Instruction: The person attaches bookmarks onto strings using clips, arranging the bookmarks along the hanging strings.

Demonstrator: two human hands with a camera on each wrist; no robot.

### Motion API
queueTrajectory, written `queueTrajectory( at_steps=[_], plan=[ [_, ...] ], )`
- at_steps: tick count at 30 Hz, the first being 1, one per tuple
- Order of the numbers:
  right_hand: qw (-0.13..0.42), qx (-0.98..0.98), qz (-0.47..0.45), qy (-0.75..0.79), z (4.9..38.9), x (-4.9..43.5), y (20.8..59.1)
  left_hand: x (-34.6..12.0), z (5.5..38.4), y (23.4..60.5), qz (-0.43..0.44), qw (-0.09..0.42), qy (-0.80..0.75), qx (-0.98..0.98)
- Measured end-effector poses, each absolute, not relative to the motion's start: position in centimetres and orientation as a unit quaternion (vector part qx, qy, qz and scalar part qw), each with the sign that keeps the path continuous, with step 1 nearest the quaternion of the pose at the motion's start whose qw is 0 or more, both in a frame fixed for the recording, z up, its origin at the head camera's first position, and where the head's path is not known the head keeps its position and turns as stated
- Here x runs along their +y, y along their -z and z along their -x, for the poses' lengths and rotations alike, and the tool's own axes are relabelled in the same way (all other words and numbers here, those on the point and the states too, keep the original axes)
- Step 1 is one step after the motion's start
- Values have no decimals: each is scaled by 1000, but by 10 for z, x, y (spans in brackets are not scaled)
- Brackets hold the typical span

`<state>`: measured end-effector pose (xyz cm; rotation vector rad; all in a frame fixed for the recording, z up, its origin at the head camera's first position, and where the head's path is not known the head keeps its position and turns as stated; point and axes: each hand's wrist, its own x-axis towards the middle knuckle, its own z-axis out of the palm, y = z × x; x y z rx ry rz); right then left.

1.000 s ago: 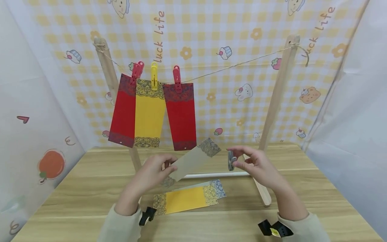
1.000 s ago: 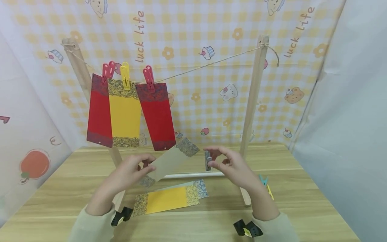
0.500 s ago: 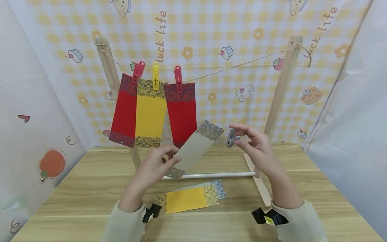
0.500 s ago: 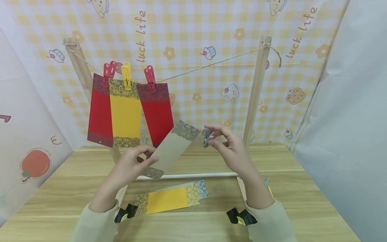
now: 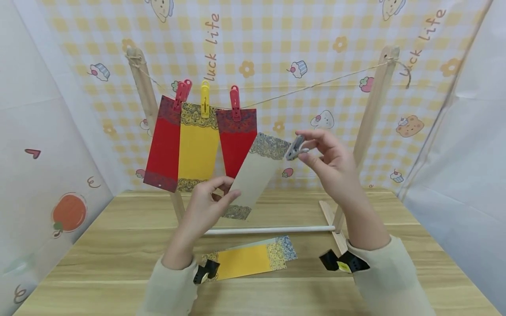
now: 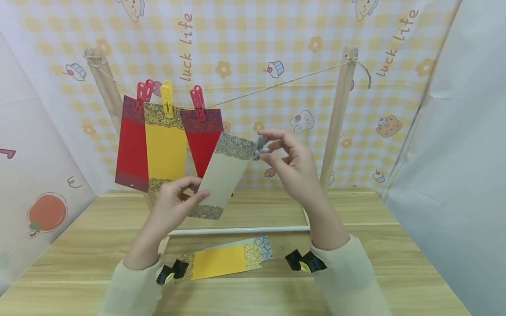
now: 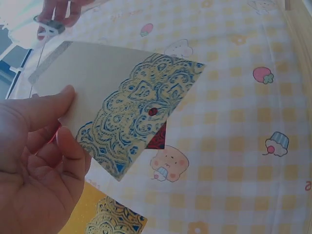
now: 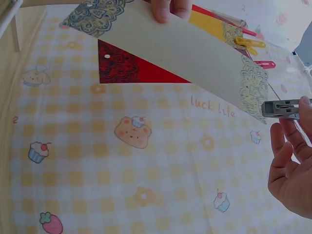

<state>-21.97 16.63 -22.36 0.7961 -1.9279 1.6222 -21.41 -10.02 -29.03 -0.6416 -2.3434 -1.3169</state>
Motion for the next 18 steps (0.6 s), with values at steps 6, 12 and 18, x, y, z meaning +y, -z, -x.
queueTrajectory(
  at_steps=[6, 12, 18],
  plan=[
    [257, -663, -316, -628, 230, 155, 201, -94, 217, 284, 209, 207, 504, -812],
    [285, -637, -342, -629, 236, 148, 182, -83, 220, 281, 225, 209, 546, -779],
    [330, -618, -360, -617, 239, 142, 164, -72, 222, 279, 239, 201, 571, -759]
  ],
)
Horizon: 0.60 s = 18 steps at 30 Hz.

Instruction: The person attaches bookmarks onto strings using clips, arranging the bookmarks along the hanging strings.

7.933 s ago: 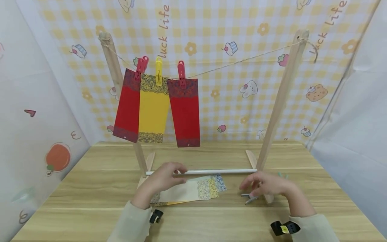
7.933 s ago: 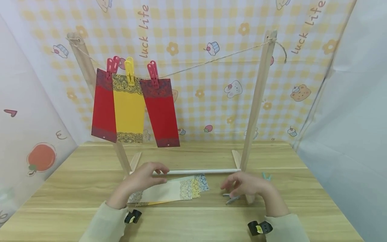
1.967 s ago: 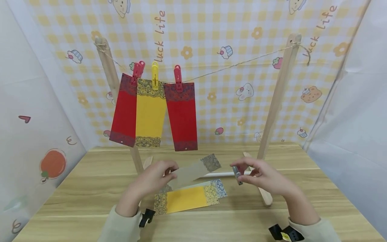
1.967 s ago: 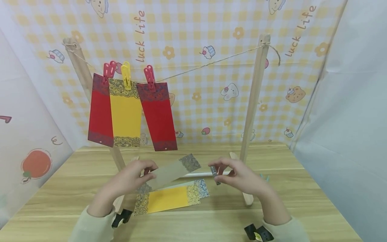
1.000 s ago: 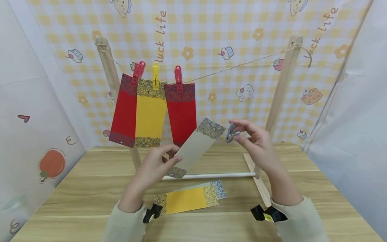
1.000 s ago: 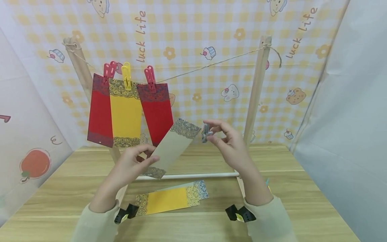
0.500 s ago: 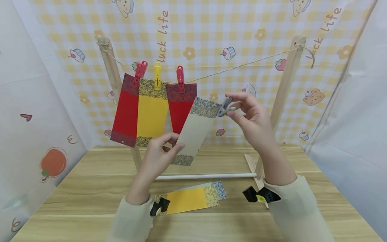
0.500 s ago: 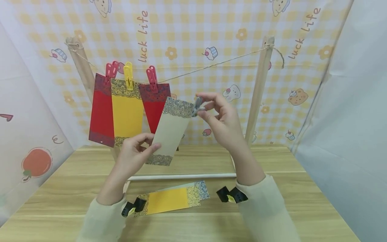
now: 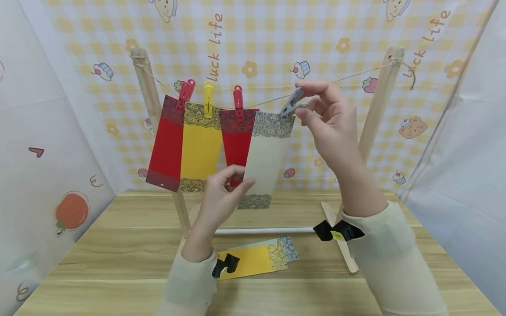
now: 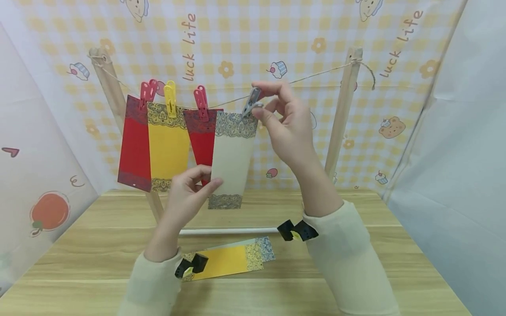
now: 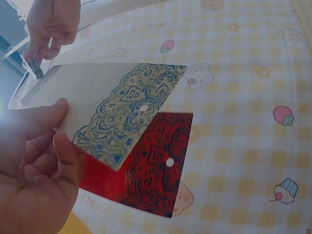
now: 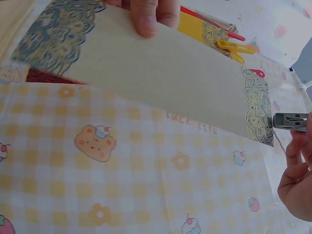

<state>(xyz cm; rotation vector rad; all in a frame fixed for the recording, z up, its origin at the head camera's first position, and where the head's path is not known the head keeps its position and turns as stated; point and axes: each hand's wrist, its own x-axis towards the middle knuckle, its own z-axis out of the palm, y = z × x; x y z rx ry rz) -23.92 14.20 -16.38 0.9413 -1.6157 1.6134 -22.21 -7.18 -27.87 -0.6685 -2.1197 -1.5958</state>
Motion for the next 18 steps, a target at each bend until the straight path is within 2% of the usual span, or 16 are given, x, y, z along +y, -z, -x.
queueTrajectory(
  at_steps=[8, 14, 18],
  plan=[
    [357, -610, -363, -607, 239, 134, 146, -57, 227, 283, 235, 203, 572, -759],
    [337, -610, -357, -622, 241, 129, 132, -51, 229, 283, 232, 205, 588, -748],
    [304, -617, -335, -644, 241, 126, 121, -48, 230, 282, 228, 201, 601, -739]
  ],
)
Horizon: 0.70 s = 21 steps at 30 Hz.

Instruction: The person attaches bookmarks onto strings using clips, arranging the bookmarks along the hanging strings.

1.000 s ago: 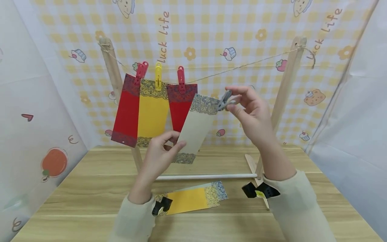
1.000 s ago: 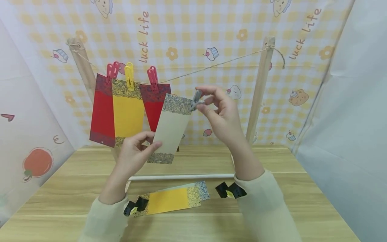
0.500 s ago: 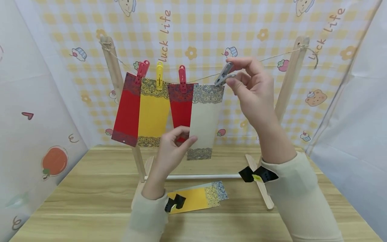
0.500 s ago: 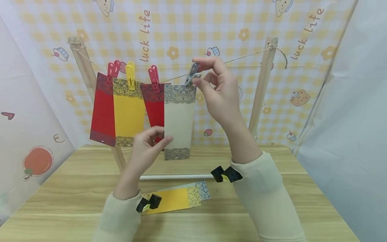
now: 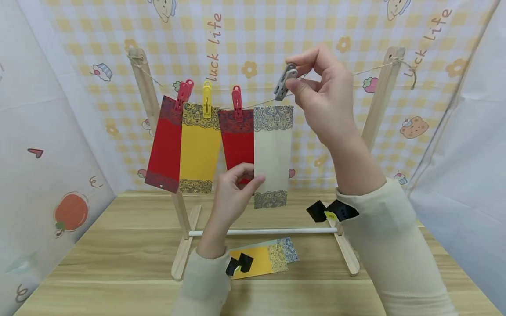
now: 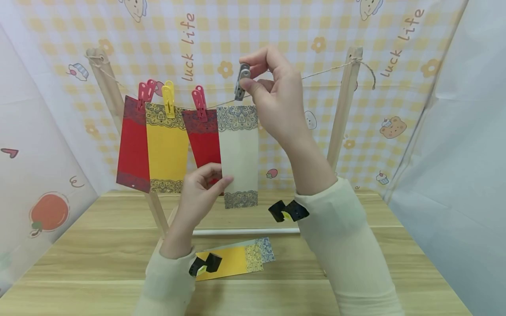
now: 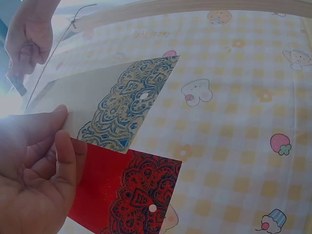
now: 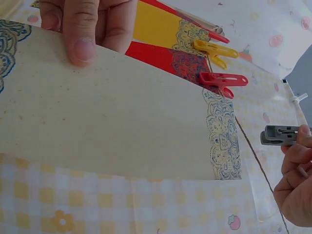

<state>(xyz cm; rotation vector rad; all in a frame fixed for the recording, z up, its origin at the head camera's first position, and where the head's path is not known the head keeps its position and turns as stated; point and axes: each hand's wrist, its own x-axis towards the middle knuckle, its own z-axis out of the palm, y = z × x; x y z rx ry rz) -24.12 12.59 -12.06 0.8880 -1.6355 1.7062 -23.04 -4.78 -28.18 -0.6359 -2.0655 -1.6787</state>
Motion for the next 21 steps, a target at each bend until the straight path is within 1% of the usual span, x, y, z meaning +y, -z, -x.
queueTrajectory(
  at_steps=[4, 6, 13, 21],
  plan=[
    [276, -633, -300, -658, 243, 124, 112, -46, 232, 282, 224, 196, 609, -735],
    [271, -652, -292, -645, 244, 125, 110, -46, 233, 283, 221, 194, 611, -735],
    [238, -716, -281, -593, 246, 122, 105, -46, 233, 287, 214, 198, 611, -736],
    [215, -752, -278, -558, 250, 121, 106, -46, 235, 292, 215, 206, 610, -734]
  ],
)
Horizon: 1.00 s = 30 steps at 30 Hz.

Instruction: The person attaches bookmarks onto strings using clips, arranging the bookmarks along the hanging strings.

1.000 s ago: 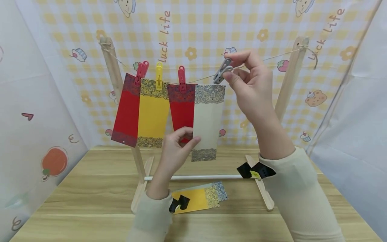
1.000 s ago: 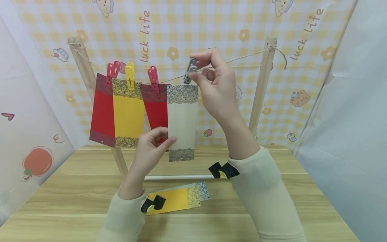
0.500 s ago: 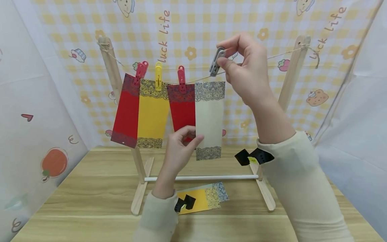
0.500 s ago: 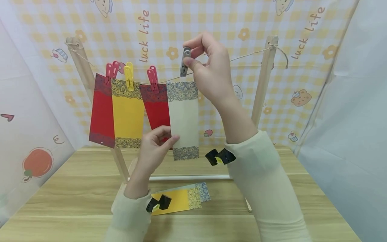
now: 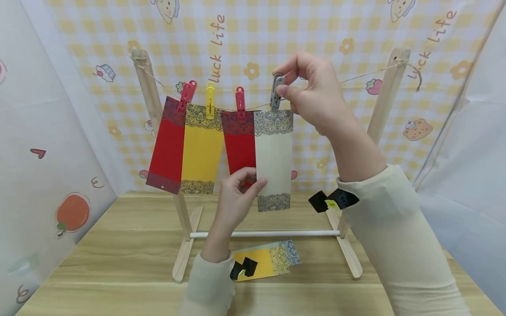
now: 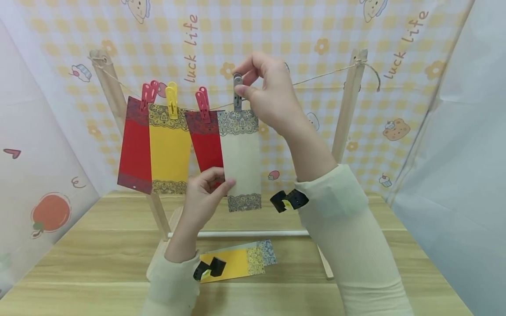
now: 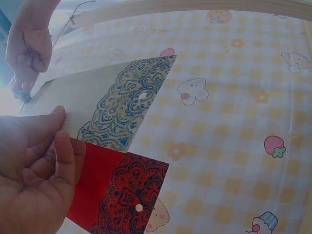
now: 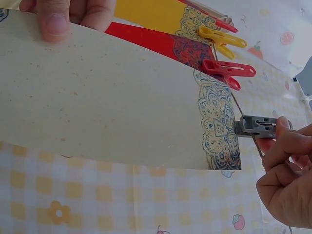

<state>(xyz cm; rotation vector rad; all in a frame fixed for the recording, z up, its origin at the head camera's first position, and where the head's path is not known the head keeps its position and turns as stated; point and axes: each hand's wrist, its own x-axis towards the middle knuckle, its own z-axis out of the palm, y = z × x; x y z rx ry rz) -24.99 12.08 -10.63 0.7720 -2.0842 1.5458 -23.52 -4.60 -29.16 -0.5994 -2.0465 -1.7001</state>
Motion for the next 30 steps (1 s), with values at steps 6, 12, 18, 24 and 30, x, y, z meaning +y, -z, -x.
queueTrajectory(
  at_steps=[6, 12, 18, 24, 30],
  plan=[
    [197, -773, -281, -533, 250, 124, 110, -45, 236, 291, 224, 214, 607, -732],
    [178, -793, -268, -517, 249, 127, 112, -45, 236, 288, 229, 219, 604, -731],
    [159, -797, -256, -523, 251, 131, 114, -45, 236, 287, 231, 226, 594, -736],
    [156, -785, -253, -544, 252, 132, 120, -50, 235, 286, 230, 221, 584, -746],
    [169, -769, -250, -564, 247, 135, 127, -56, 234, 289, 220, 208, 577, -759]
  ],
)
